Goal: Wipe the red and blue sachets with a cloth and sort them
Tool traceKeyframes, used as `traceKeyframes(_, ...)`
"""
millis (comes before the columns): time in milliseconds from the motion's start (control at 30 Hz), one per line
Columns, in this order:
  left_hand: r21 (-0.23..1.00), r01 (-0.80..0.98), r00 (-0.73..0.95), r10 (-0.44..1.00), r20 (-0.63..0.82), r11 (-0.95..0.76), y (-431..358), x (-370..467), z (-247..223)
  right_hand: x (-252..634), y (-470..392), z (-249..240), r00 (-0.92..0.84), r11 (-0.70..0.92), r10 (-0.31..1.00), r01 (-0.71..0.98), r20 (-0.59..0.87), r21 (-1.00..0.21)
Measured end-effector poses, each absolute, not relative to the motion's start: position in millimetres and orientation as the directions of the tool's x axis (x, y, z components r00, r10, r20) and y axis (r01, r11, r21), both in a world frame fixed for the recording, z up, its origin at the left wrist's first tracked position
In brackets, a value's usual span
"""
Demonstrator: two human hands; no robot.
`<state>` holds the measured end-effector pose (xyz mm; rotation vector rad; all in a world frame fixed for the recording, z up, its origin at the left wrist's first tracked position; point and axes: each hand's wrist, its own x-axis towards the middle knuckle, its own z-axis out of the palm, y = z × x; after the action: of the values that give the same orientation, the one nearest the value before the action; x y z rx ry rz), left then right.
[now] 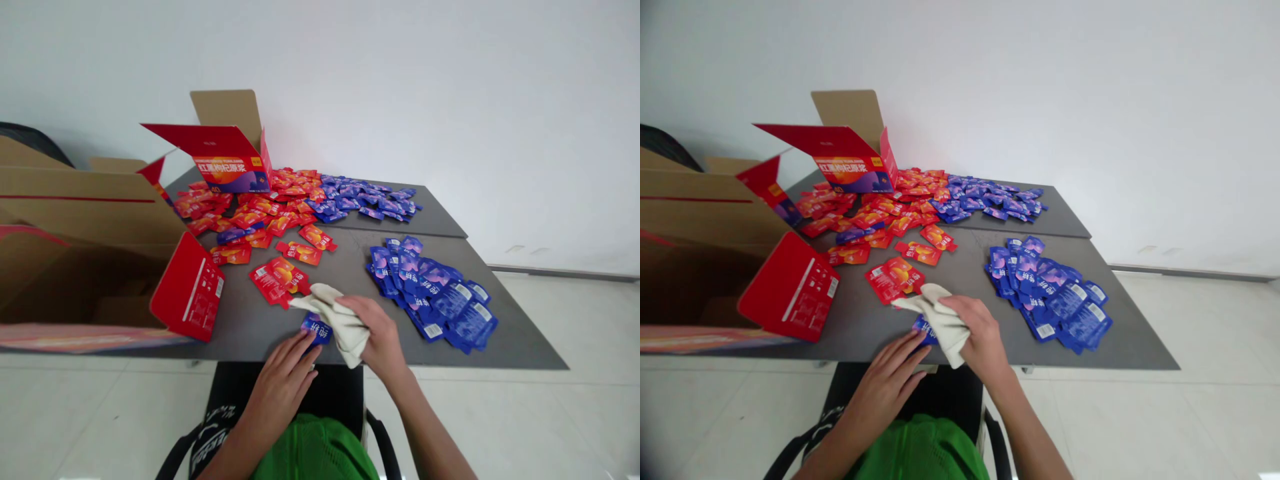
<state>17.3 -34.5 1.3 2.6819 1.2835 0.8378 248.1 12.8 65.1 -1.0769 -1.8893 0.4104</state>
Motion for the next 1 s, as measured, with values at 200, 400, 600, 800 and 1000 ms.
traceKeyframes(200, 0.269, 0.681, 0.519, 0.708, 0.48, -0.681, -29, 17, -1, 245, 37, 42, -0.475, 0.602, 0.798, 0.641, 0.37, -0.476)
traceKeyframes(400, 0.275, 0.643, 0.52, 0.672, 0.527, -0.715, -25, 14, -2, 263, 58, 59, -0.313, 0.513, 0.825, 0.765, 0.471, -0.389)
traceKeyframes(600, 0.364, 0.617, 0.477, 0.699, 0.532, -0.698, -26, 15, -3, 232, 17, 52, -0.597, 0.693, 0.72, 0.601, 0.353, -0.397)
traceKeyframes(800, 0.394, 0.573, 0.446, 0.677, 0.585, -0.718, -23, 14, -2, 262, 65, 49, -0.469, 0.597, 0.794, 0.722, 0.388, -0.349)
traceKeyframes(1000, 0.424, 0.543, 0.428, 0.673, 0.603, -0.725, -23, 12, -4, 257, 46, 59, -0.374, 0.576, 0.792, 0.721, 0.483, -0.385)
